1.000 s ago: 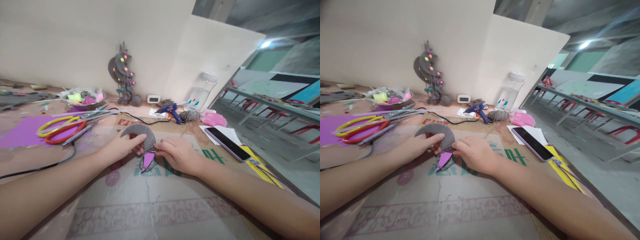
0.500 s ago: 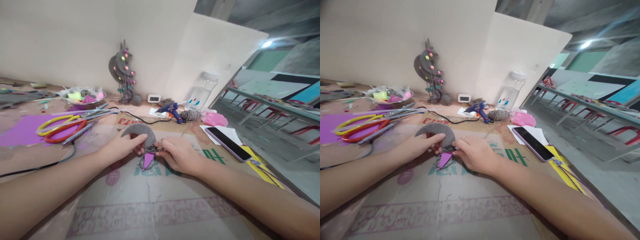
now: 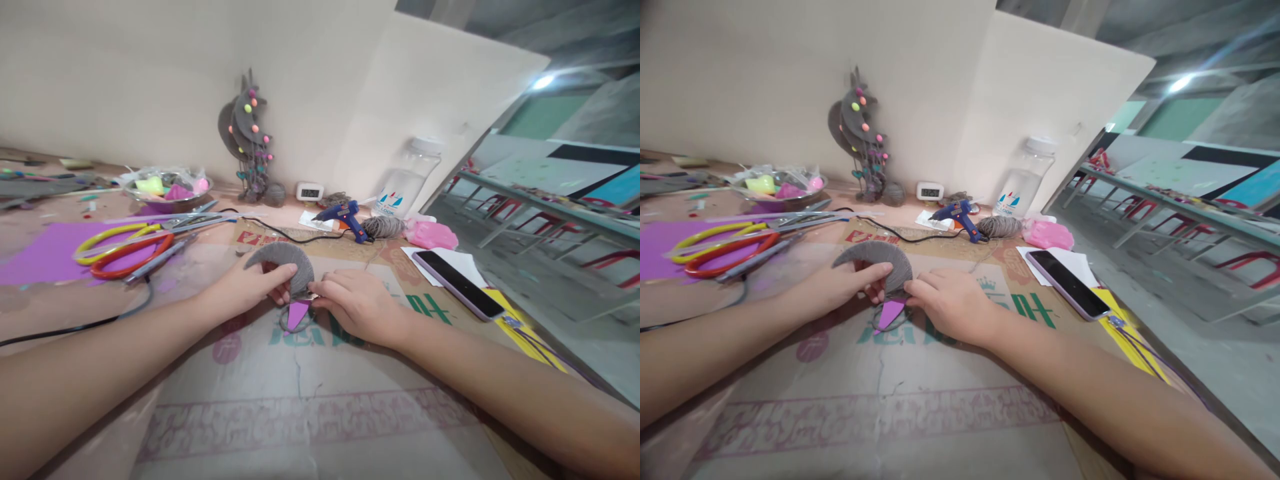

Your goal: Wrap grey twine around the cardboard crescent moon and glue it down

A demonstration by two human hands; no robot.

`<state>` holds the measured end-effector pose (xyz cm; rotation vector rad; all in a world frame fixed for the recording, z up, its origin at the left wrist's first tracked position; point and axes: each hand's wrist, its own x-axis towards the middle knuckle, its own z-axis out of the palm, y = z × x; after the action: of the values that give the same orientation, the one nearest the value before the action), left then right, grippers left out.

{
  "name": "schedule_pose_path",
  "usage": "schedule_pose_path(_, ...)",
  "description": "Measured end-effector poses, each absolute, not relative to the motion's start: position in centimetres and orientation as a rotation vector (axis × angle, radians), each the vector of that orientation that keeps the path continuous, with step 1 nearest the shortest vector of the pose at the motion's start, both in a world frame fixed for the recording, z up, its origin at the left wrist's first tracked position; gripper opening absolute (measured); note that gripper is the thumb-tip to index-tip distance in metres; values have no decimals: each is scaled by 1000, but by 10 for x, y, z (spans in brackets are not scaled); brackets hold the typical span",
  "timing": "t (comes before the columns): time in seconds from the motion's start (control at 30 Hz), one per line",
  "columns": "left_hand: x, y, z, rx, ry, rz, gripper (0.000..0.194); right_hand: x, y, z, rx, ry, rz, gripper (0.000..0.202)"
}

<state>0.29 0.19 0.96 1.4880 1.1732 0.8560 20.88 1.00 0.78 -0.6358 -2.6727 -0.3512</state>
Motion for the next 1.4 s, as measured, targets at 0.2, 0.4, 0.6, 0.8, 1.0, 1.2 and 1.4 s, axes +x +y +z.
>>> schedule_pose_path(0.2, 2, 4, 7, 1492, 1164, 851, 34, 210, 8, 8, -686, -2597, -289, 23)
schedule_pose_path(0.4, 1, 6, 4, 1495, 1135, 846, 35, 215, 9, 11, -793, -2478, -73, 21)
schedule_pose_path(0.6, 4, 6, 6, 1464, 1160, 859, 34, 213, 7, 11, -727, -2578, -167, 20)
schedule_pose_path(0.8, 3, 7, 3, 1462, 1133, 881, 34, 210, 7, 11, -626, -2604, -288, 17)
schedule_pose_path(1.0, 4, 3, 9, 1450, 1178, 888, 32, 210, 8, 8, -651, -2622, -322, 18)
schedule_pose_path(1.2, 5, 2, 10, 1458, 1195, 884, 32, 211, 10, 5, -671, -2644, -326, 21)
schedule_pose_path(1.4, 4, 2, 9, 1469, 1187, 899, 33, 208, 9, 8, -646, -2642, -339, 23)
